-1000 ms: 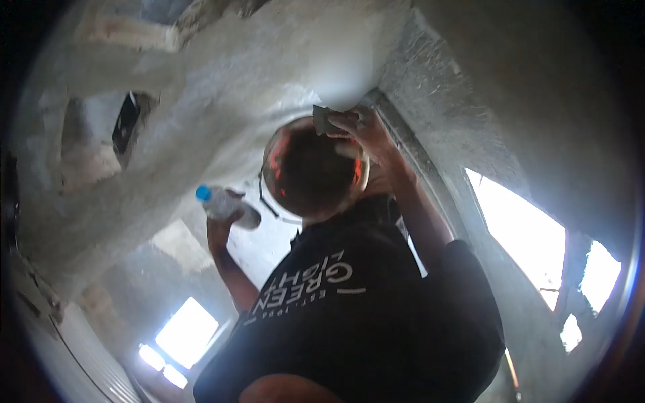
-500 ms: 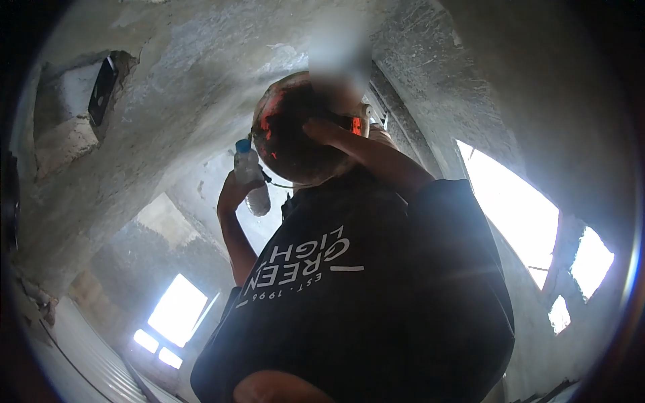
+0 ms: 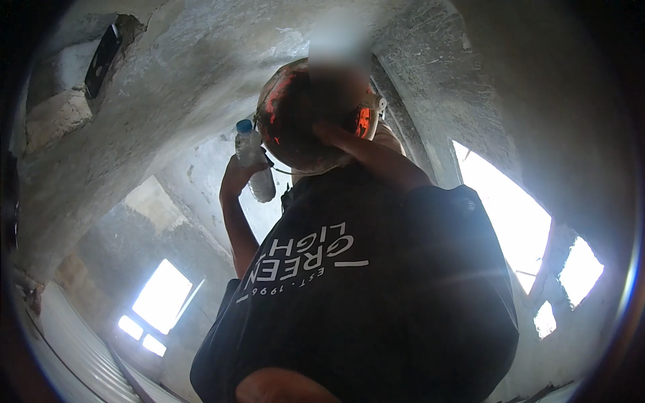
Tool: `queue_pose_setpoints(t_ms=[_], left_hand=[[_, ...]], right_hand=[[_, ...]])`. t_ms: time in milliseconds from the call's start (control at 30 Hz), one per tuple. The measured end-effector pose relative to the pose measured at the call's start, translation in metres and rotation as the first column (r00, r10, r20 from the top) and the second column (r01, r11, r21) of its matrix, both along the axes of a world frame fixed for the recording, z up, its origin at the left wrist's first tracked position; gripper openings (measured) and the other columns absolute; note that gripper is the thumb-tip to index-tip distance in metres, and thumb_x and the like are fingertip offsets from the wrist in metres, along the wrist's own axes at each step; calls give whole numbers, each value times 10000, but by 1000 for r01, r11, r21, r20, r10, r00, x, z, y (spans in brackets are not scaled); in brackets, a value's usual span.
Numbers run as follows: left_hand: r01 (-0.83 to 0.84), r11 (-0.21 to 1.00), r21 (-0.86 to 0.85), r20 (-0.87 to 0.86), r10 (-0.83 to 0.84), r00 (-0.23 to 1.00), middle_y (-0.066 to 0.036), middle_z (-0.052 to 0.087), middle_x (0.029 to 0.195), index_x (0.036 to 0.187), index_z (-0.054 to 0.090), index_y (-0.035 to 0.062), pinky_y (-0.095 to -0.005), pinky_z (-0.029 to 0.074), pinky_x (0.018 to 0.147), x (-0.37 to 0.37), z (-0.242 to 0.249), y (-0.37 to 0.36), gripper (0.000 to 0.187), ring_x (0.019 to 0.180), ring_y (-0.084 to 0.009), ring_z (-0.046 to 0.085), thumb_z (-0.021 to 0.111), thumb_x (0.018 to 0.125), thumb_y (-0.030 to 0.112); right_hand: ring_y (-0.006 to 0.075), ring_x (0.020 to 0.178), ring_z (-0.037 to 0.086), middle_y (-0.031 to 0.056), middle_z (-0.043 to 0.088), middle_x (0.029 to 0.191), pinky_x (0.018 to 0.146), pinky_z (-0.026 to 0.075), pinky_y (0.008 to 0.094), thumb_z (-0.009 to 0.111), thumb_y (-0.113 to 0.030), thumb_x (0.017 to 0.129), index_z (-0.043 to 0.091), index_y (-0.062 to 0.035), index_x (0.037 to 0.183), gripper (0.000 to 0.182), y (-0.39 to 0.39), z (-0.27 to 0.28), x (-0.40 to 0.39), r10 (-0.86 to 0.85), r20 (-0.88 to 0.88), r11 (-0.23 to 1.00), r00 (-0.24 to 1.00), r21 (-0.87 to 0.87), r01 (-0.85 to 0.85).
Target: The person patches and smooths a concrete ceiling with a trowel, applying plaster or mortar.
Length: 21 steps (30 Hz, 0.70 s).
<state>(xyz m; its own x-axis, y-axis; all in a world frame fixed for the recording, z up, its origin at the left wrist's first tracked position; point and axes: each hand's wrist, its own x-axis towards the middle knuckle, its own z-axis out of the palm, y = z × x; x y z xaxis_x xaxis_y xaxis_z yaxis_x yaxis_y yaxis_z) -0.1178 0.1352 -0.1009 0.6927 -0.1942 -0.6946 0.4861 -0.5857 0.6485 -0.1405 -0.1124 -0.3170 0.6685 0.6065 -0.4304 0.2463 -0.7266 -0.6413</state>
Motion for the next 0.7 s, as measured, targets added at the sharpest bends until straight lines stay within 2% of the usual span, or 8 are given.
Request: queue_pose_setpoints(t_ms=[167,233,267,333,467,533,600,700], left_hand=[[-5,1000,-15,-6,5,1000,-130,680,889,962,644,8,-367,499,756,0,-3,1,360,817,-241,660,749,656,167],[-19,999,-25,1,19,1000,-131,680,887,964,644,6,-366,498,752,0,-2,-2,361,813,-243,660,747,658,169],[-32,999,-35,8,32,999,-133,680,886,965,644,4,-366,498,748,1,-1,-4,362,809,-244,660,745,659,171],[-26,998,-48,14,27,1000,-133,680,884,963,644,0,-365,497,744,1,-5,-5,358,806,-245,660,739,662,168],[-59,998,-11,-6,59,998,-134,680,880,961,642,-19,-362,496,735,3,-9,-11,351,795,-242,660,723,667,155],[-94,995,-39,-14,94,996,-134,680,878,963,641,-23,-357,496,734,2,-9,-12,350,792,-238,659,719,670,152],[-129,990,-61,-22,128,992,-134,680,877,966,640,-28,-353,497,733,2,-7,-14,350,789,-234,659,715,674,150],[-139,990,21,-41,139,989,-132,680,875,972,639,-32,-346,499,728,3,-3,-16,350,785,-227,659,713,681,149]], right_hand=[[378,912,608,225,630,932,790,489,451,569,-149,751,638,11,918,242,5,2,13,31,-103,993,994,-106,-42],[345,913,614,213,629,943,801,483,435,601,-188,749,628,5,953,282,4,-4,16,-156,-262,985,952,-106,133],[345,913,614,213,629,943,801,483,435,601,-188,749,628,5,953,282,2,-7,17,-160,-263,985,951,-107,136],[307,965,593,196,611,1022,850,462,416,611,-208,770,601,-5,1031,331,-5,-17,18,-149,-345,986,927,21,166],[286,1008,564,179,579,1099,887,434,411,604,-216,797,558,-20,1110,371,-6,-46,20,-89,-331,995,939,9,97],[292,1064,528,173,536,1176,920,415,412,592,-192,819,526,-22,1165,391,-11,-23,24,-63,-411,997,909,24,80],[291,1077,519,170,530,1184,934,408,406,590,-183,827,516,-23,1184,397,-12,-9,25,-67,-380,993,923,61,98],[281,1080,513,160,527,1179,943,405,395,587,-170,842,506,-28,1202,395,-12,-67,9,-88,-332,981,939,134,139]])
